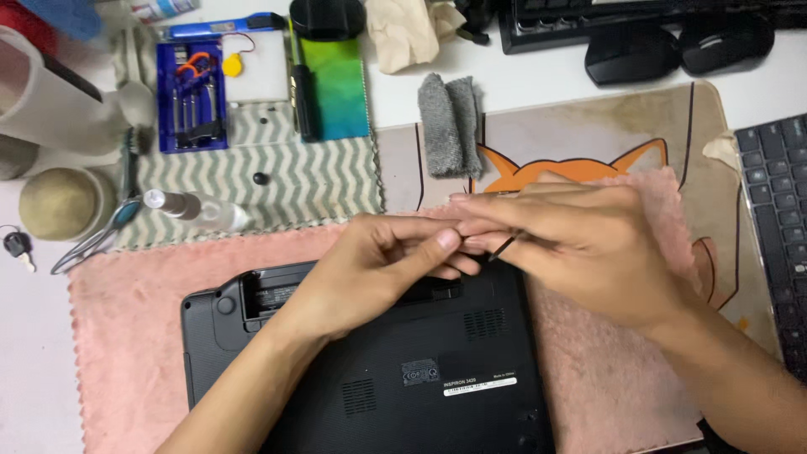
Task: The person unscrews the back panel of a laptop using a screwdriver, removes the panel, and then detaches the keyboard. They proceed to disconnect internal ribbon cables and remove a circuit board component from the laptop's interior.
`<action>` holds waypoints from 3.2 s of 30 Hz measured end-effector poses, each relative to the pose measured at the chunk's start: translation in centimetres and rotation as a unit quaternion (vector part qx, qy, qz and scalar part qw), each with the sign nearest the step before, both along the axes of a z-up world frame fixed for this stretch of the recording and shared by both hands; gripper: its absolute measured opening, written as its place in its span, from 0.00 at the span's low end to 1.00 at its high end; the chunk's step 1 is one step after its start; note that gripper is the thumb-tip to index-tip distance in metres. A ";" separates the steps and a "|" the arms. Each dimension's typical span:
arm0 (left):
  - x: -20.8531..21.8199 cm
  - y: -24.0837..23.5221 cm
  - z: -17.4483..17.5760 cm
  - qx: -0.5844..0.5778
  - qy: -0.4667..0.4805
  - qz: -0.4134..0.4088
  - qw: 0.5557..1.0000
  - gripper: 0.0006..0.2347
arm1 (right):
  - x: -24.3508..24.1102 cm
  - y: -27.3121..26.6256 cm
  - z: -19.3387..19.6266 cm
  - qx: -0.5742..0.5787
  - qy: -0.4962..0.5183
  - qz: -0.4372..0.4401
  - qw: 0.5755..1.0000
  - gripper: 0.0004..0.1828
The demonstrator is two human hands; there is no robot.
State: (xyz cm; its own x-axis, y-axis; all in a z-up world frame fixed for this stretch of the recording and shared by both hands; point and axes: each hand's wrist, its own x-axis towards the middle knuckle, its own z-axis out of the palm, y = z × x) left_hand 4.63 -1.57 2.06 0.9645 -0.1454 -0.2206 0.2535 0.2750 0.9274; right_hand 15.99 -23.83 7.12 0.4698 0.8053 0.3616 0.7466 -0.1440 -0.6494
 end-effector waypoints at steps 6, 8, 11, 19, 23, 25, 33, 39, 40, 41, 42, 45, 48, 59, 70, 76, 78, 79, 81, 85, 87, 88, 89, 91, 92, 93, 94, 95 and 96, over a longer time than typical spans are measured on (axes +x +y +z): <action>0.7 -0.1 -1.4 -0.054 0.040 0.011 0.998 0.14 | 0.2 0.7 0.1 0.016 -0.049 0.013 0.999 0.19; 0.8 0.0 -1.9 -0.051 0.035 0.010 0.998 0.13 | 0.3 0.5 0.5 -0.004 -0.057 0.000 0.998 0.19; 0.9 0.3 -2.6 -0.034 0.035 0.030 0.998 0.12 | 1.2 -0.5 1.4 -0.081 0.043 0.010 0.996 0.32; 0.8 2.1 -1.7 0.149 -0.013 0.133 0.980 0.08 | 4.2 -6.5 3.2 -0.245 -0.007 -0.086 0.966 0.17; 0.9 2.6 -2.2 0.176 -0.006 0.117 0.977 0.09 | 3.4 -7.4 2.8 -0.220 -0.026 -0.063 0.973 0.13; 0.9 2.7 -2.4 0.200 -0.012 0.113 0.973 0.08 | 2.3 -7.2 2.7 -0.159 0.129 -0.145 0.968 0.08; 0.9 2.8 -2.7 0.230 0.044 0.108 0.966 0.05 | 0.4 -7.5 -1.5 -0.070 0.202 -0.230 0.950 0.09; 0.9 2.4 -2.9 0.236 0.019 0.086 0.968 0.05 | -1.8 -5.6 -1.3 -0.114 0.194 -0.275 0.935 0.06; 0.9 2.4 -2.8 0.236 0.021 0.078 0.968 0.06 | -2.0 -5.3 -1.1 -0.110 0.176 -0.280 0.937 0.04; 0.9 2.4 -2.7 0.236 0.023 0.079 0.968 0.06 | -2.0 -5.3 -1.1 -0.111 0.177 -0.278 0.937 0.04; 0.9 2.5 -2.7 0.260 0.013 0.068 0.963 0.07 | -1.9 -5.2 -1.1 -0.119 0.177 -0.279 0.936 0.04; 0.8 2.5 -3.0 0.291 -0.016 0.052 0.955 0.08 | -1.7 -5.0 -1.0 -0.133 0.181 -0.273 0.936 0.05; 0.8 2.5 -3.4 0.296 -0.038 0.045 0.954 0.07 | -1.5 -5.0 -1.1 -0.144 0.181 -0.260 0.938 0.05; 0.8 2.4 -3.9 0.255 -0.067 0.044 0.964 0.03 | 0.6 -6.7 0.3 -0.328 -0.001 -0.090 0.941 0.10; 0.7 2.7 -3.3 0.304 -0.148 0.024 0.941 0.07 | -1.9 -6.7 -0.2 -0.514 -0.139 -0.083 0.842 0.17; 0.9 2.6 -4.1 0.301 -0.168 0.020 0.939 0.05 | 0.7 -5.3 -0.5 -0.376 -0.283 0.006 0.882 0.28; 0.8 2.6 -4.0 0.301 -0.167 0.016 0.939 0.05 | 0.8 -4.7 -0.1 -0.381 -0.325 0.015 0.866 0.32; 0.8 2.7 -4.0 0.304 -0.165 0.013 0.938 0.06 | 0.9 -4.4 0.1 -0.383 -0.366 0.025 0.848 0.37; 0.8 2.7 -4.2 0.305 -0.172 0.010 0.937 0.05 | 1.5 -4.7 0.3 -0.416 -0.293 0.047 0.860 0.33; 1.1 2.8 -5.1 0.308 -0.230 0.011 0.923 0.04 | 1.7 -5.1 0.9 -0.445 -0.289 0.085 0.843 0.09; 1.0 2.8 -4.9 0.303 -0.236 0.009 0.923 0.04 | 1.6 -4.7 1.5 -0.445 -0.293 0.092 0.841 0.14; 1.0 2.8 -4.8 0.299 -0.243 0.007 0.923 0.04 | 1.6 -4.6 1.8 -0.445 -0.298 0.100 0.839 0.22; 1.1 2.8 -5.0 0.299 -0.242 0.007 0.923 0.04 | 1.6 -4.6 1.7 -0.445 -0.297 0.101 0.839 0.22; 1.2 2.8 -5.3 0.304 -0.256 0.001 0.918 0.04 | 1.6 -4.8 1.4 -0.473 -0.262 0.085 0.837 0.26; 1.2 2.8 -5.3 0.305 -0.255 0.000 0.918 0.04 | 1.6 -4.6 1.3 -0.473 -0.261 0.085 0.838 0.26; 1.2 2.8 -5.4 0.305 -0.253 -0.005 0.918 0.04 | 1.5 -4.4 1.2 -0.412 -0.361 0.086 0.832 0.24; 1.2 2.8 -5.4 0.306 -0.251 -0.009 0.918 0.05 | 1.5 -4.3 1.2 -0.346 -0.457 0.085 0.815 0.35; 1.2 2.8 -5.4 0.306 -0.248 -0.009 0.919 0.05 | 1.8 -4.4 0.7 -0.346 -0.455 0.086 0.816 0.35; 1.2 2.8 -5.4 0.306 -0.257 -0.014 0.917 0.05 | 2.0 -4.6 0.2 -0.345 -0.477 0.098 0.802 0.38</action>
State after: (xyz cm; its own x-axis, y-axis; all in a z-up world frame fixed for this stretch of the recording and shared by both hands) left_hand 5.82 1.26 -3.36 0.9616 -0.1727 0.2132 -0.2611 -0.3370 0.9046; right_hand 17.98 -28.46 7.36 0.0851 0.9930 -0.0824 0.9086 -0.0434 0.4154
